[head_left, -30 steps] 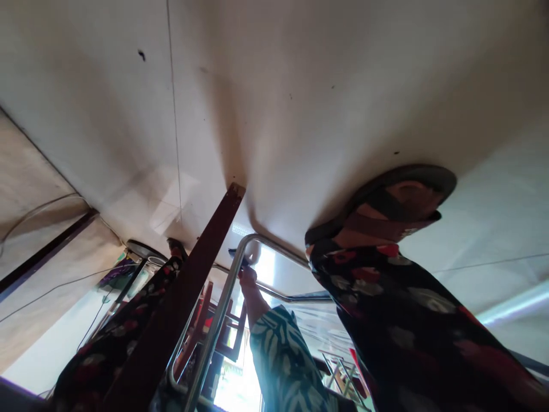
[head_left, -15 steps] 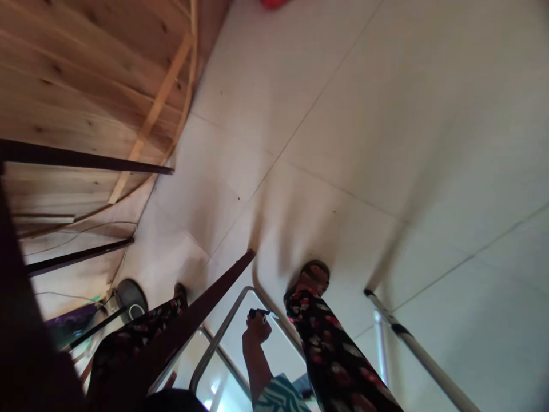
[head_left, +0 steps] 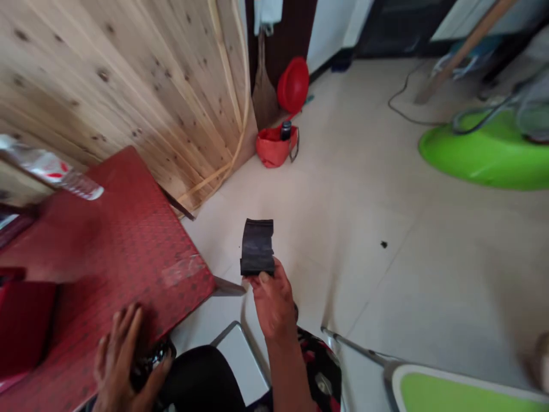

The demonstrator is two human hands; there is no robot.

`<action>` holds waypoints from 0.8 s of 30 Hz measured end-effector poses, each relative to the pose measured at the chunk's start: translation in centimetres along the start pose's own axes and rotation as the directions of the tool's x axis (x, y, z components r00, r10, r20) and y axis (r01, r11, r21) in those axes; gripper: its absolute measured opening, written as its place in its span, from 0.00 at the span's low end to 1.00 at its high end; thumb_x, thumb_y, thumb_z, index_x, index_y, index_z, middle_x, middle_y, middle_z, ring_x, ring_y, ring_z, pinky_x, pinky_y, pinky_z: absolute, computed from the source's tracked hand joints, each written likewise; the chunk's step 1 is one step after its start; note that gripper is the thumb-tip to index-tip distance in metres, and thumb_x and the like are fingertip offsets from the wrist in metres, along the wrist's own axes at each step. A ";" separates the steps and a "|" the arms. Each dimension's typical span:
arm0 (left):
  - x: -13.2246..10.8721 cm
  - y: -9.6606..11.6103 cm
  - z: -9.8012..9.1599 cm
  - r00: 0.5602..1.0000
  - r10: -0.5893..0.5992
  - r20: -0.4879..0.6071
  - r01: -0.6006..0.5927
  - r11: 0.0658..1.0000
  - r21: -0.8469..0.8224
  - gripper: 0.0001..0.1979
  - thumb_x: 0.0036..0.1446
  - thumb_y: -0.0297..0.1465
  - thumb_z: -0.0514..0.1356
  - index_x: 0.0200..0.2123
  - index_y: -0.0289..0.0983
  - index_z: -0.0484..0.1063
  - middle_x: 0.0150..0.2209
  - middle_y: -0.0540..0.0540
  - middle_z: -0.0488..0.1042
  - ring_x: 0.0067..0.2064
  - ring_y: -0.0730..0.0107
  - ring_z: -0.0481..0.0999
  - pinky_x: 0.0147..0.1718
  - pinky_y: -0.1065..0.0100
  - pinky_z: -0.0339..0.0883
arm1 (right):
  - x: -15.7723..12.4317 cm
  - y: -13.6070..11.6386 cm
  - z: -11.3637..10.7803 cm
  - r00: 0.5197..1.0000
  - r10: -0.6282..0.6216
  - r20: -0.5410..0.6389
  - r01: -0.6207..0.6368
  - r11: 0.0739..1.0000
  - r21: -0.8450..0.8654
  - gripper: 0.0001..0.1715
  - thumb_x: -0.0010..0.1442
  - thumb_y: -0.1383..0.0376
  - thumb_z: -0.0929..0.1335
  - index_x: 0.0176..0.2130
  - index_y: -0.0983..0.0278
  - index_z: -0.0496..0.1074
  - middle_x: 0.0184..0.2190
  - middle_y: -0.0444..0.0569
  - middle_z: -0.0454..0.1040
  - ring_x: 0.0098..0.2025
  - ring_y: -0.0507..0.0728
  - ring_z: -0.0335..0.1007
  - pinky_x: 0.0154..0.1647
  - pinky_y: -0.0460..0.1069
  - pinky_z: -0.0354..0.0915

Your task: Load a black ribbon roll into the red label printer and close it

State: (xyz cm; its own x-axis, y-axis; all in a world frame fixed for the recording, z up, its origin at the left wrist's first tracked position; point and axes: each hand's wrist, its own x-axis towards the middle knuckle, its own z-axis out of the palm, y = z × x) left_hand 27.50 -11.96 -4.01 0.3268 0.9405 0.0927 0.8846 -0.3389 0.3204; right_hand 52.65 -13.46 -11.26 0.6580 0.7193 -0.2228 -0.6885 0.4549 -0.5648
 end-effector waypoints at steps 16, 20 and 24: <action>-5.1 -8.3 -8.1 0.973 0.043 0.227 0.229 -0.026 -0.973 0.25 0.46 0.37 0.72 0.47 0.37 0.72 0.42 0.41 0.79 0.44 0.59 0.78 0.45 0.64 0.69 | -18.1 7.1 13.0 0.662 0.429 0.615 0.108 0.757 -0.644 0.22 0.56 0.57 0.71 0.48 0.61 0.67 0.43 0.50 0.74 0.47 0.57 0.73 0.51 0.51 0.67; -6.7 -12.8 -9.3 0.980 -0.018 0.199 0.193 -0.165 -0.967 0.19 0.47 0.35 0.72 0.41 0.35 0.73 0.38 0.42 0.80 0.40 0.61 0.79 0.42 0.66 0.70 | -20.5 10.2 15.8 0.553 0.507 0.662 0.191 0.696 -0.692 0.18 0.58 0.58 0.69 0.48 0.60 0.66 0.43 0.51 0.73 0.48 0.58 0.72 0.50 0.51 0.67; -7.5 -17.5 -11.3 0.977 0.000 0.212 0.208 -0.196 -0.958 0.16 0.47 0.35 0.71 0.37 0.34 0.74 0.35 0.42 0.80 0.37 0.62 0.78 0.38 0.67 0.69 | -22.3 12.6 19.0 0.427 0.578 0.696 0.431 0.546 -0.718 0.16 0.60 0.63 0.66 0.49 0.59 0.67 0.47 0.51 0.71 0.49 0.58 0.70 0.52 0.52 0.66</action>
State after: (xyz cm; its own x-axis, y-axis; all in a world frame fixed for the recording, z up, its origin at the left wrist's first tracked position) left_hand 5.78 -12.85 0.33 0.3901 0.9143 -0.1087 -0.4241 0.2832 0.8602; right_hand 23.55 -13.78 1.68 -0.3293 0.9351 0.1314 0.1267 0.1816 -0.9752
